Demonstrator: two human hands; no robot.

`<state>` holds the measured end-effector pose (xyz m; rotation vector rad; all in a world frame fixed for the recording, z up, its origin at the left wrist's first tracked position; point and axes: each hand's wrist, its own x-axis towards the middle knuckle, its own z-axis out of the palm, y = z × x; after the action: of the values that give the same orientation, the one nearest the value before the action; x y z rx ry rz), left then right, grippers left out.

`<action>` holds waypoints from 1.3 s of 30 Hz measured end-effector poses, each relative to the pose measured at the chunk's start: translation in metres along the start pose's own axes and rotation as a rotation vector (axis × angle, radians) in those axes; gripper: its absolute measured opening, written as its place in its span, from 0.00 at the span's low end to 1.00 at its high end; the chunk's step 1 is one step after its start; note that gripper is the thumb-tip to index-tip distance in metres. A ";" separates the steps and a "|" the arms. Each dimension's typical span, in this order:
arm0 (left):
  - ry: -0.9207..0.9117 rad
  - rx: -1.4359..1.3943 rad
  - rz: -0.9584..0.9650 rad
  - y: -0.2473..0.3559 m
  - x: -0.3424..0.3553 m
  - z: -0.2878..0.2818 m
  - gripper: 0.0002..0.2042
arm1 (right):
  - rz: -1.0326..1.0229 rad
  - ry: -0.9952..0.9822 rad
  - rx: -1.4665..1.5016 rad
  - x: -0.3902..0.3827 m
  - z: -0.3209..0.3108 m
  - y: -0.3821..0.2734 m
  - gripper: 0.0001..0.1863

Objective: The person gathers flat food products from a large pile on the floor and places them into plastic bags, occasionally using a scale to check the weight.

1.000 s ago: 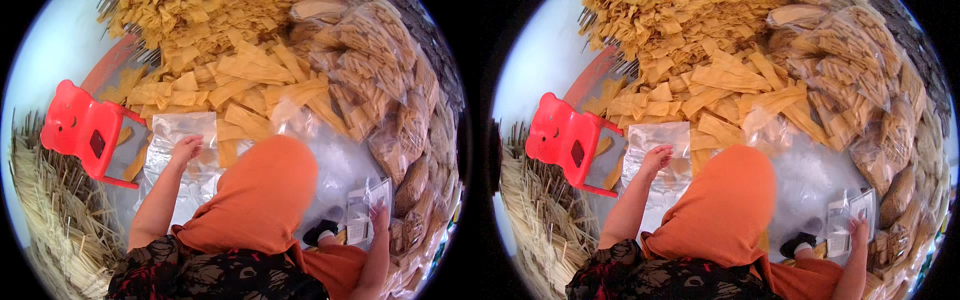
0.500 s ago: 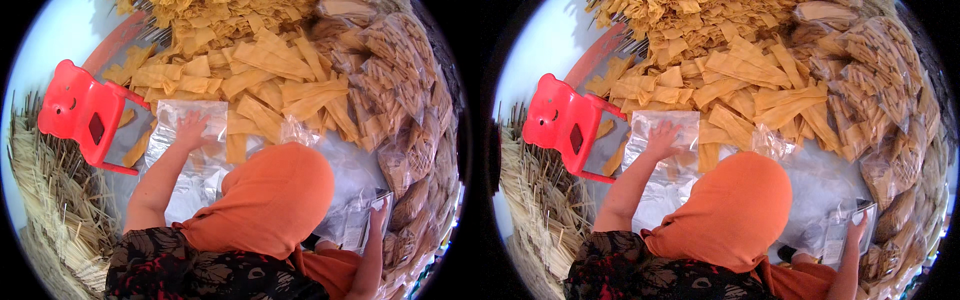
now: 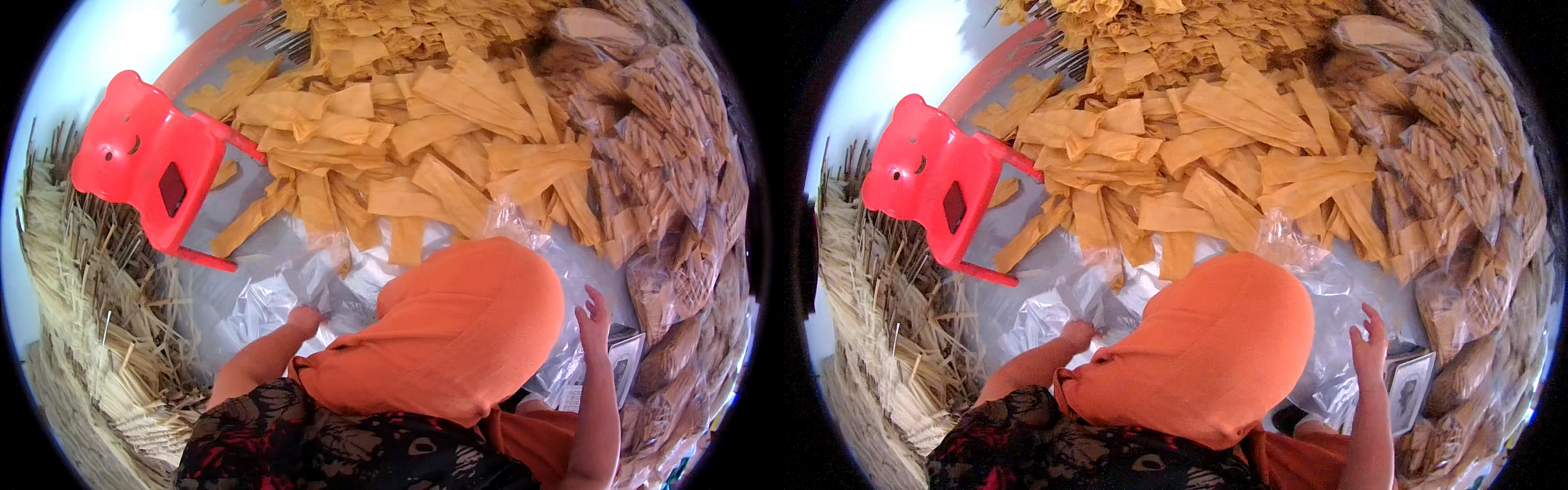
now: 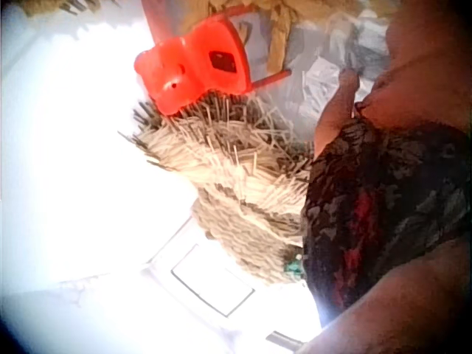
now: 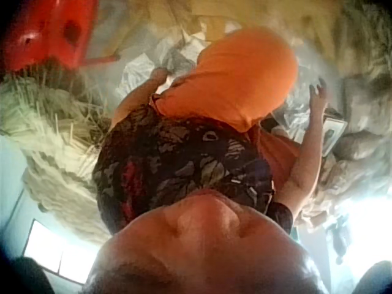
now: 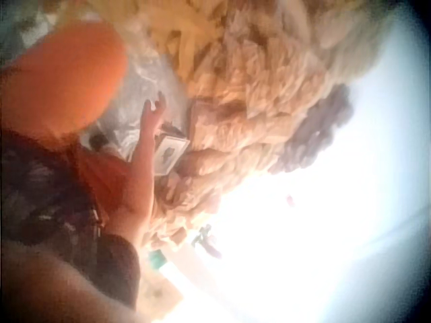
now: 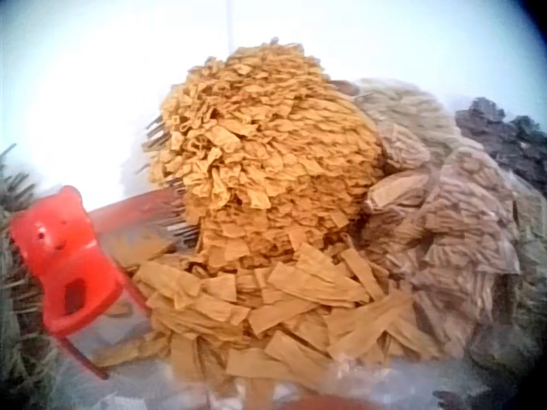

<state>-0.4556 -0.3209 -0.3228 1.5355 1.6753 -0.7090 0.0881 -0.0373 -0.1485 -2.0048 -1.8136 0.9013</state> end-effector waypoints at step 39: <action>0.919 -2.447 0.409 0.102 -0.066 -0.243 0.12 | -0.097 -0.443 0.480 0.044 0.048 -0.243 0.19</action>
<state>-0.3919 -0.1497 -0.1215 0.0131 1.0970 1.9172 -0.1323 0.0363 -0.0510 -1.4875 -1.6579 1.6639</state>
